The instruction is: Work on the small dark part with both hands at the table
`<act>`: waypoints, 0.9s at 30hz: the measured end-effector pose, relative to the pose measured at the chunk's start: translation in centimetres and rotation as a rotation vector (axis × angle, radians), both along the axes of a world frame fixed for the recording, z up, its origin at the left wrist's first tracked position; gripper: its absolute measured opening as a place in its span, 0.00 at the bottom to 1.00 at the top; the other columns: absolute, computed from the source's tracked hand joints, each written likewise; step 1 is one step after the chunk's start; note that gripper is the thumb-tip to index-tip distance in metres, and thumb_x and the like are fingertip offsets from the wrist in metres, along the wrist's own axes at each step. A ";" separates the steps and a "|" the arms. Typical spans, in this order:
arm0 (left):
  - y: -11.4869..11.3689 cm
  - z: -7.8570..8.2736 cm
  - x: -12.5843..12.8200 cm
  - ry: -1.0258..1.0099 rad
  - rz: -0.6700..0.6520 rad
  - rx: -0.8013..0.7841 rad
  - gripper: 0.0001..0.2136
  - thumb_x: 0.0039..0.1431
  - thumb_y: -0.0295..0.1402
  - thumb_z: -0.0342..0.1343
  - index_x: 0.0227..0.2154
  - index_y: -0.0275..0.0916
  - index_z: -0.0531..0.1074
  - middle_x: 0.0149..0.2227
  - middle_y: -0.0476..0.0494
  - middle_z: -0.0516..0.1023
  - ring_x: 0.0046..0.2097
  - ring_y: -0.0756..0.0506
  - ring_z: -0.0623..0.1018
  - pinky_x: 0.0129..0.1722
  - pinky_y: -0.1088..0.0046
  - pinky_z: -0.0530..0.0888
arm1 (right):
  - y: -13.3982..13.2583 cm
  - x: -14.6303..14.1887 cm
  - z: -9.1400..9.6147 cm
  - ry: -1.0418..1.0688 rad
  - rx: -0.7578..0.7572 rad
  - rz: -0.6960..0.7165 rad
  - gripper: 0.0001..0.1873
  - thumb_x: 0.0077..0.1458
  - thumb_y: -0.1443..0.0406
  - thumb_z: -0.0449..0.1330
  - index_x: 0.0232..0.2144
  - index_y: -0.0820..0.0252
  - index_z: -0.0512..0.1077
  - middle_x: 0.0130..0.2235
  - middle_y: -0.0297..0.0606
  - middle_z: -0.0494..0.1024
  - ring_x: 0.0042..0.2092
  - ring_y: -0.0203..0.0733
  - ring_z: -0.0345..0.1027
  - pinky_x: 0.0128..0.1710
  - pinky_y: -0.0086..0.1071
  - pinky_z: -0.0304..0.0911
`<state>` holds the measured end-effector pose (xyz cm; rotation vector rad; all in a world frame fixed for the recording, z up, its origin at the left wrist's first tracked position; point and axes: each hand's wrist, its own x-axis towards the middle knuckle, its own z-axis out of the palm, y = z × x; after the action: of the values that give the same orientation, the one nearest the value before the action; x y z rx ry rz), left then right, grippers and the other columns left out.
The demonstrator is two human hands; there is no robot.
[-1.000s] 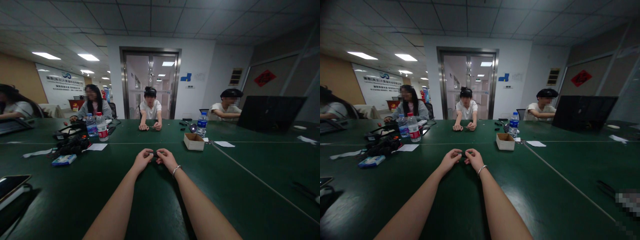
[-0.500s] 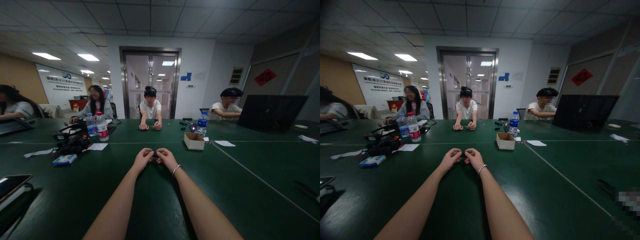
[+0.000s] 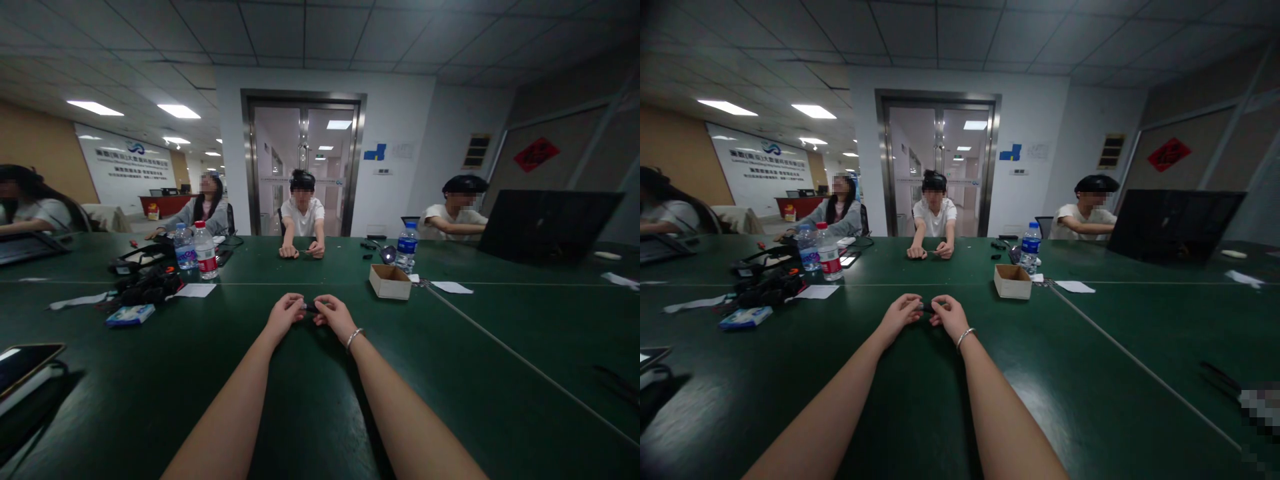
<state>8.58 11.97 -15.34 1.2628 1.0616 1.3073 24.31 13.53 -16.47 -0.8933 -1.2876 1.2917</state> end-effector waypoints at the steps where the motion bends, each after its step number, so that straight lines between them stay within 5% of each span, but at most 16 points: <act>1: 0.2 0.0 0.1 -0.022 0.020 -0.058 0.13 0.53 0.39 0.54 0.36 0.34 0.68 0.32 0.41 0.73 0.29 0.49 0.75 0.28 0.76 0.71 | 0.0 0.0 0.0 -0.002 -0.001 -0.002 0.14 0.45 0.61 0.64 0.33 0.64 0.68 0.22 0.33 0.71 0.21 0.34 0.68 0.19 0.23 0.65; 6: 0.6 -0.6 0.2 0.051 0.013 -0.064 0.14 0.53 0.41 0.55 0.29 0.31 0.69 0.24 0.43 0.72 0.25 0.50 0.74 0.24 0.79 0.70 | 0.0 0.1 0.0 -0.021 -0.001 -0.005 0.13 0.46 0.62 0.63 0.33 0.64 0.68 0.21 0.32 0.71 0.21 0.34 0.68 0.20 0.24 0.66; 19: -0.1 -0.4 -0.2 0.043 -0.052 0.097 0.10 0.48 0.30 0.58 0.35 0.35 0.71 0.37 0.41 0.73 0.38 0.48 0.73 0.36 0.75 0.71 | 0.0 0.1 0.1 -0.024 0.004 0.005 0.15 0.45 0.61 0.64 0.33 0.64 0.67 0.21 0.33 0.71 0.21 0.34 0.68 0.20 0.24 0.65; 27: 0.7 -1.1 0.2 0.160 0.006 0.061 0.11 0.55 0.36 0.49 0.37 0.35 0.68 0.21 0.50 0.67 0.22 0.53 0.68 0.22 0.80 0.65 | -0.4 0.1 0.2 0.005 0.039 0.058 0.19 0.40 0.64 0.66 0.37 0.63 0.68 0.24 0.32 0.72 0.23 0.34 0.68 0.22 0.24 0.66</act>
<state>8.75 12.68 -16.43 1.4311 1.1446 1.2674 24.45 13.14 -16.26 -0.8310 -1.3390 1.3088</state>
